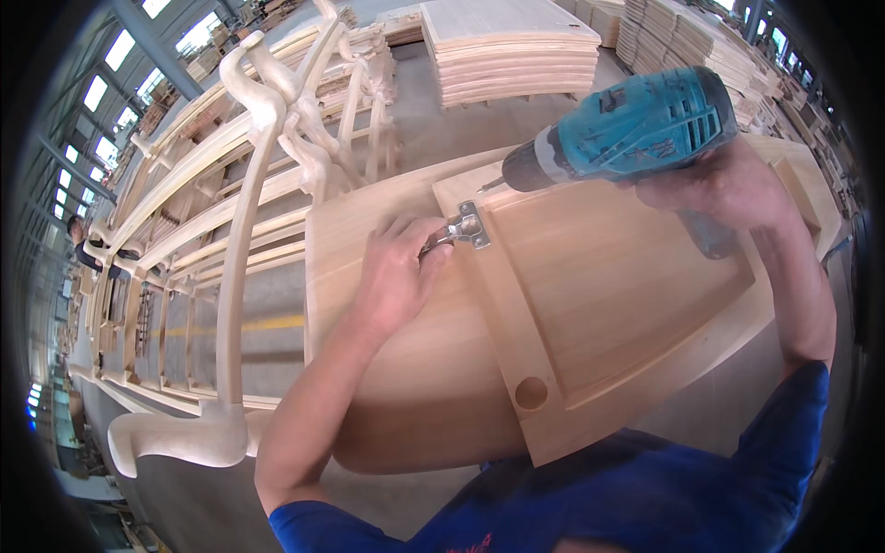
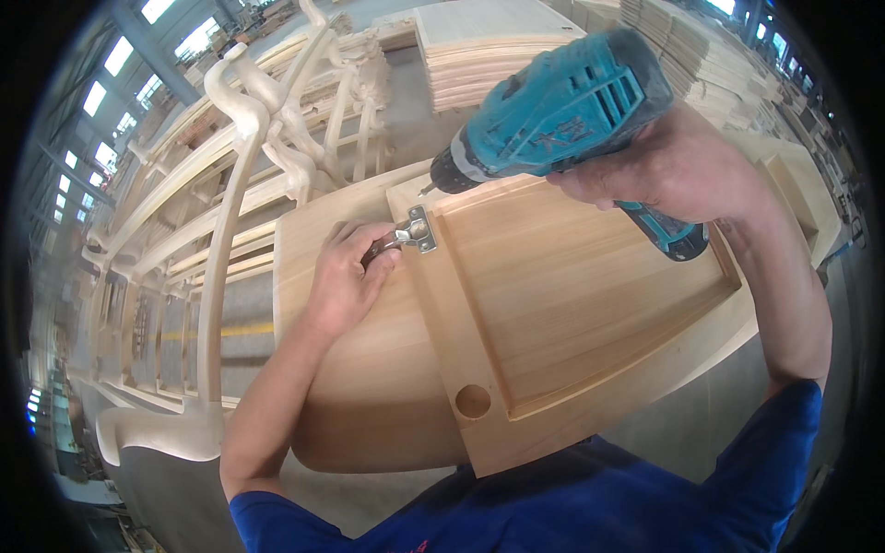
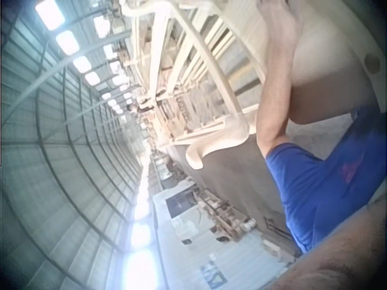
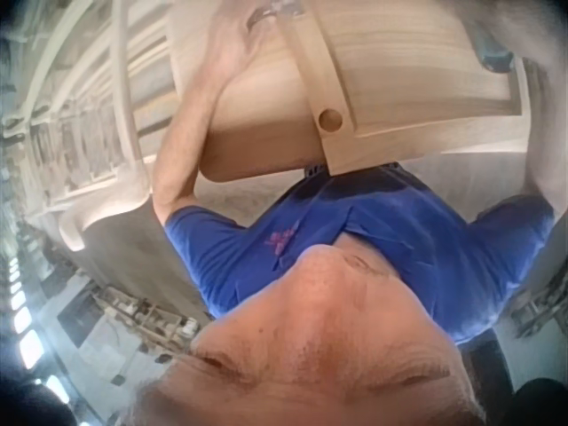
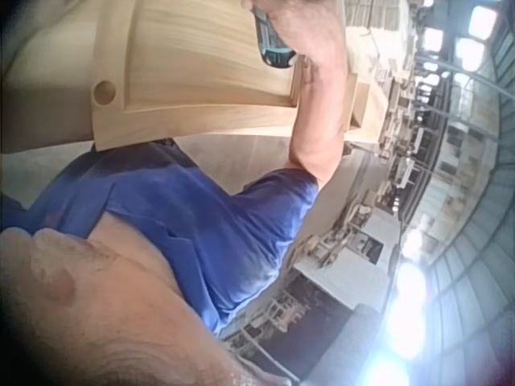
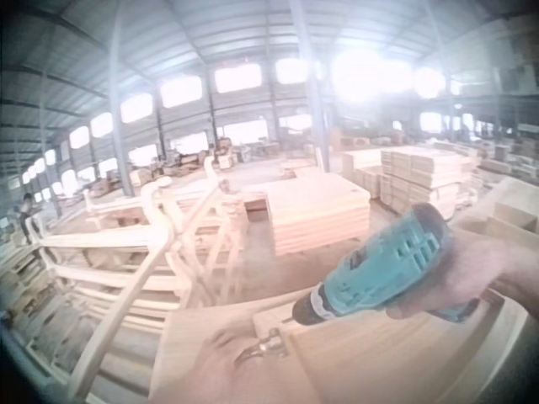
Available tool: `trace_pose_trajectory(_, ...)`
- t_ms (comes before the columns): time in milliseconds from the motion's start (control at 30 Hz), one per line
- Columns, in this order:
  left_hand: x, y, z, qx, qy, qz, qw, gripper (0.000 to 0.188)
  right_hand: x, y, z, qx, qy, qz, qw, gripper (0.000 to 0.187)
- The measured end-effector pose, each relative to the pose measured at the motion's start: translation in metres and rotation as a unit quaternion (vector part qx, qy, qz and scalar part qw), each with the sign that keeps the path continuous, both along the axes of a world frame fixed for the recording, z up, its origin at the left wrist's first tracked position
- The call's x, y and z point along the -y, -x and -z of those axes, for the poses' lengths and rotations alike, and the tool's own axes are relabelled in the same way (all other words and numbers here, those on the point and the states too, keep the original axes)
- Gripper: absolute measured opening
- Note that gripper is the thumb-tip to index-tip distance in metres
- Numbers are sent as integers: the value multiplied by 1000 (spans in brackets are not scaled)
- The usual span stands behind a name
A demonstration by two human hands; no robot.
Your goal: The person attaches metal hinges to a wooden door using an electric drill. They pick up hinges and screws from a storage box, align them on the door surface, and drive in the screws before moving to another area to handle a battery.
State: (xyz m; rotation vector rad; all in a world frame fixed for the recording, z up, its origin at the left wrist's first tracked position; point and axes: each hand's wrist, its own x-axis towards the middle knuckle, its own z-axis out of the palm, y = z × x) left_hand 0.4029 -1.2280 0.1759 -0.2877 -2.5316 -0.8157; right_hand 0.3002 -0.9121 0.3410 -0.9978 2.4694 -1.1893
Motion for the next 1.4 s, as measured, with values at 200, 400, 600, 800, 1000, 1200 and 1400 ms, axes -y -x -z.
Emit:
trace_pose_trajectory(200,-1,4,-4,-8,31,13,999,27,6,17,3,-23,-2,-45,999,32)
trace_pose_trajectory(400,1,6,-2,-18,48,27,998,31,26,22,-8,-18,-31,-67,997,35)
trace_pose_trajectory(600,-1,7,1,-21,40,22,999,33,41,31,-10,-46,-79,-76,993,35)
trace_pose_trajectory(800,-3,6,-3,-22,33,16,999,33,53,34,-14,-35,-104,-76,991,40)
trace_pose_trajectory(1000,-3,5,-3,-18,32,12,999,32,63,31,-21,-31,-139,-52,988,51)
trace_pose_trajectory(1200,-3,6,-2,-25,37,19,999,32,70,30,-29,-51,-175,-62,981,53)
trace_pose_trajectory(1400,-1,5,0,-29,40,14,999,32,97,33,-50,-90,-237,-182,950,45)
